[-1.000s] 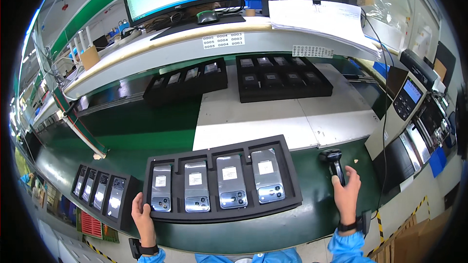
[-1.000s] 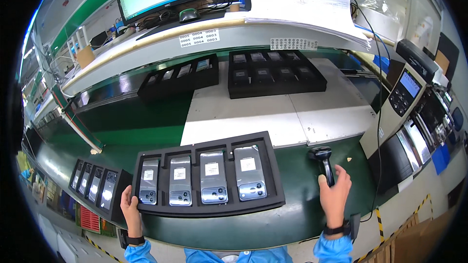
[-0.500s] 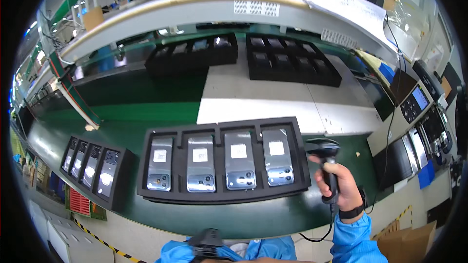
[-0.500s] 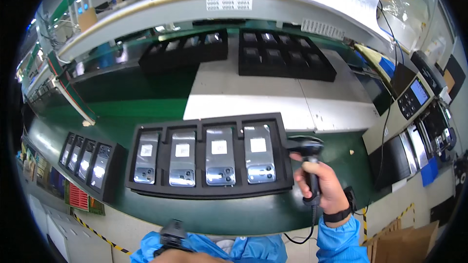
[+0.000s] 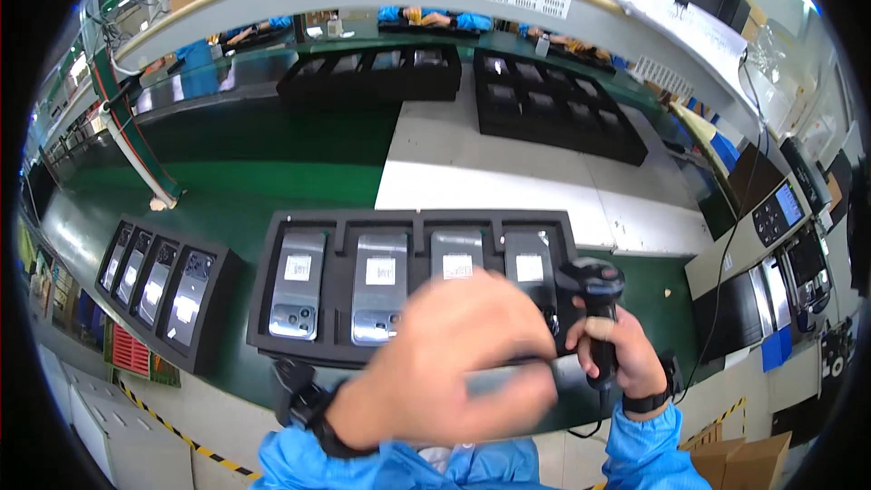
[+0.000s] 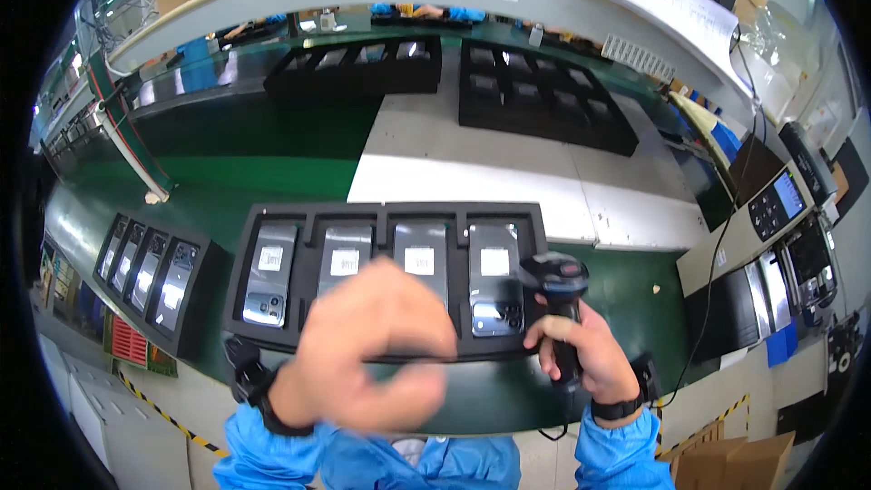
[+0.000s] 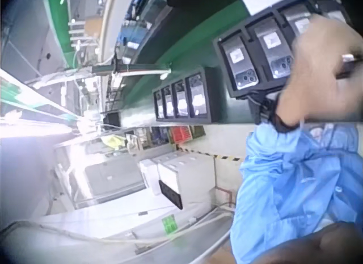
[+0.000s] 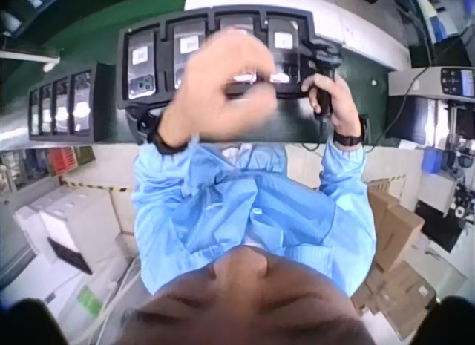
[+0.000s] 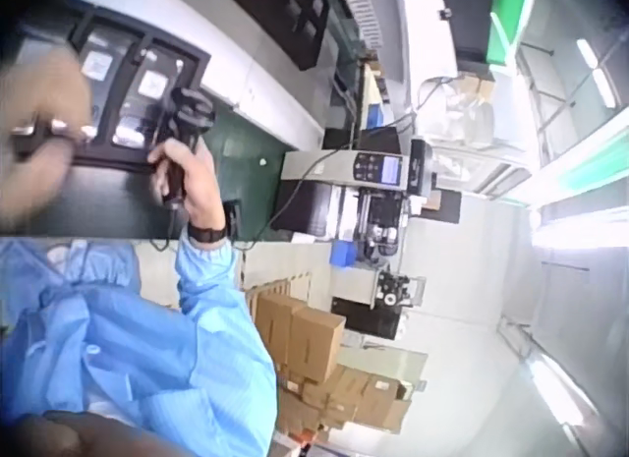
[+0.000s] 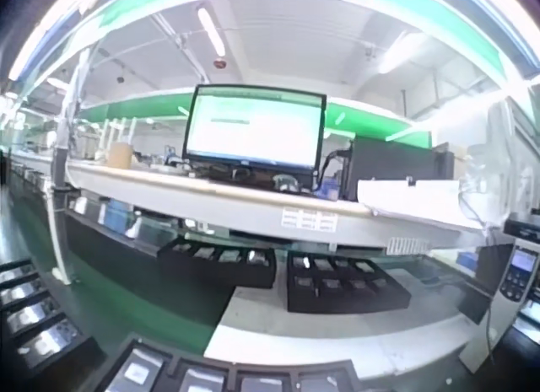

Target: Scanning barcodes on the back of smartphones and placing them into a tray on an assembly line.

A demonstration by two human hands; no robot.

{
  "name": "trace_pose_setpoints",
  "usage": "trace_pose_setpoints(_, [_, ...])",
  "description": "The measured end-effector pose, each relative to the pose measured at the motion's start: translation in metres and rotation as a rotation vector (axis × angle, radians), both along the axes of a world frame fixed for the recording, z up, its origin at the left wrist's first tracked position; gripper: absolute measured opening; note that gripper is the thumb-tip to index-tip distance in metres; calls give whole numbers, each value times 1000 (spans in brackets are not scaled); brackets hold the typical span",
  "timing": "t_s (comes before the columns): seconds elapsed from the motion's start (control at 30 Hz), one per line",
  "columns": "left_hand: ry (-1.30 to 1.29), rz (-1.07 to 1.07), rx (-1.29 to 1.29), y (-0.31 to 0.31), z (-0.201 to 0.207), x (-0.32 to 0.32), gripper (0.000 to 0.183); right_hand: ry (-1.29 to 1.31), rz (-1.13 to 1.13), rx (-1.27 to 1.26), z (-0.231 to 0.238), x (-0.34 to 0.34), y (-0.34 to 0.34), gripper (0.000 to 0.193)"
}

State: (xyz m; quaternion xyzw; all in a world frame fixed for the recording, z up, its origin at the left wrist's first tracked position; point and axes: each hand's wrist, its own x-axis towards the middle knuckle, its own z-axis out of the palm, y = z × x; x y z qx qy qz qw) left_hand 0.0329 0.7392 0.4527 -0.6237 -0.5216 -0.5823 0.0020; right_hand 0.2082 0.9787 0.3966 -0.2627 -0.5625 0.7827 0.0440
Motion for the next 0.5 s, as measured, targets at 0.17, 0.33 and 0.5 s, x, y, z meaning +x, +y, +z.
trace_pose_setpoints(0.17, [538, 402, -200, 67, -26, -72, 16, -98, -351, 436, -35, 28, 31, 34])
trace_pose_setpoints(0.33, [677, 239, -313, 145, -87, -71, 34, -282, -636, 765, -95, 38, 78, 29])
trace_pose_setpoints(0.5, [503, 269, -378, 163, -140, -58, 47, -341, -571, 1154, -115, 37, 110, 30])
